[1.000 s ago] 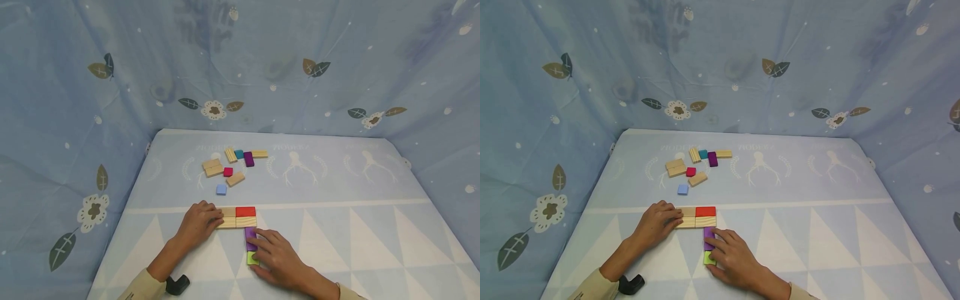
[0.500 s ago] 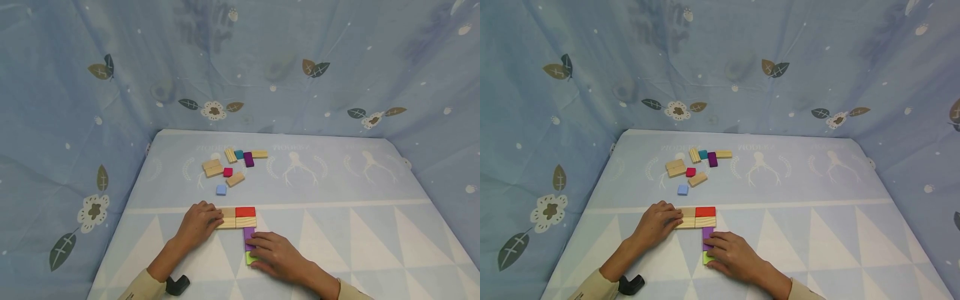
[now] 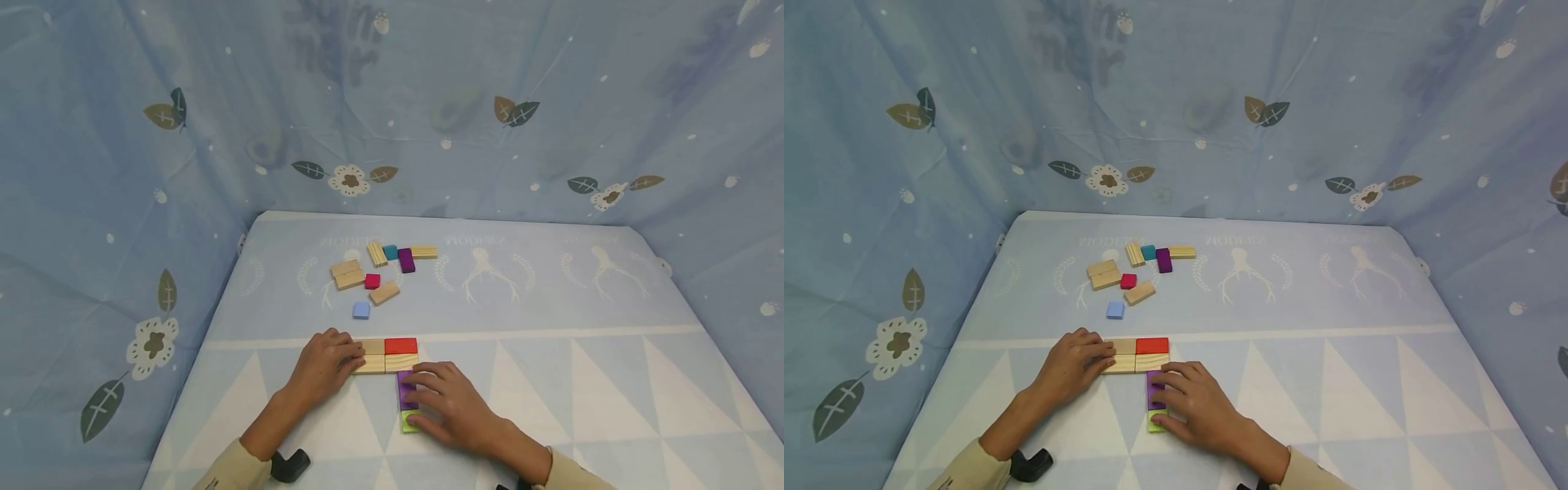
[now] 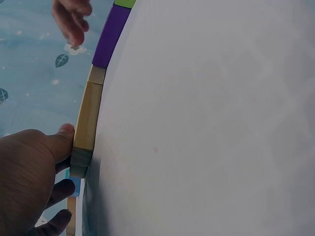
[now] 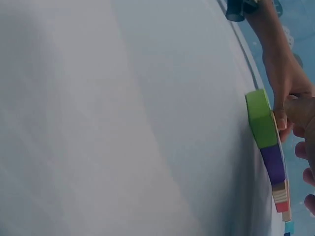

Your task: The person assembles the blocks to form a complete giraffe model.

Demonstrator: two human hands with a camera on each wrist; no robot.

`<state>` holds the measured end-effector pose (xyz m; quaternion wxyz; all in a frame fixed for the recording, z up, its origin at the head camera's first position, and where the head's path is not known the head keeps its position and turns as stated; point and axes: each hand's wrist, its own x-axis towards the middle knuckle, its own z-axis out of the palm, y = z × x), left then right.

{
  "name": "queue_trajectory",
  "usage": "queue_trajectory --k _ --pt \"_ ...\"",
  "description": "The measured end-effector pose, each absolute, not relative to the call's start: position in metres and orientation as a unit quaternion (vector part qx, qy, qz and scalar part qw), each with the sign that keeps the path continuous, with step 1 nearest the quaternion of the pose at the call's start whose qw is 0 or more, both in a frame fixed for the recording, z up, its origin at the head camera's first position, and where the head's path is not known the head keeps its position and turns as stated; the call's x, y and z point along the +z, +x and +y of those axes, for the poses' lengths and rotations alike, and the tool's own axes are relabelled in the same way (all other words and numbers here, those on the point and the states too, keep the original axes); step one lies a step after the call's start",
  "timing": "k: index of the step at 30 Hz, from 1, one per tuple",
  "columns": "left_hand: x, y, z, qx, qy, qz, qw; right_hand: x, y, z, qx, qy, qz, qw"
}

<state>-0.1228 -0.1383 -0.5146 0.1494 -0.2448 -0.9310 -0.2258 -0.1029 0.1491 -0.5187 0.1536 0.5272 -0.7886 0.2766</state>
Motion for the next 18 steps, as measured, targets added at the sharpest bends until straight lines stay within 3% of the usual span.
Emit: queue_trajectory --k 18 --pt "-0.5152 -0.1228 -0.1384 -0.225 -0.241 -0.933 0.144 -0.5216 -0.1124 0.1548 0.245 0.524 -0.804 0.136"
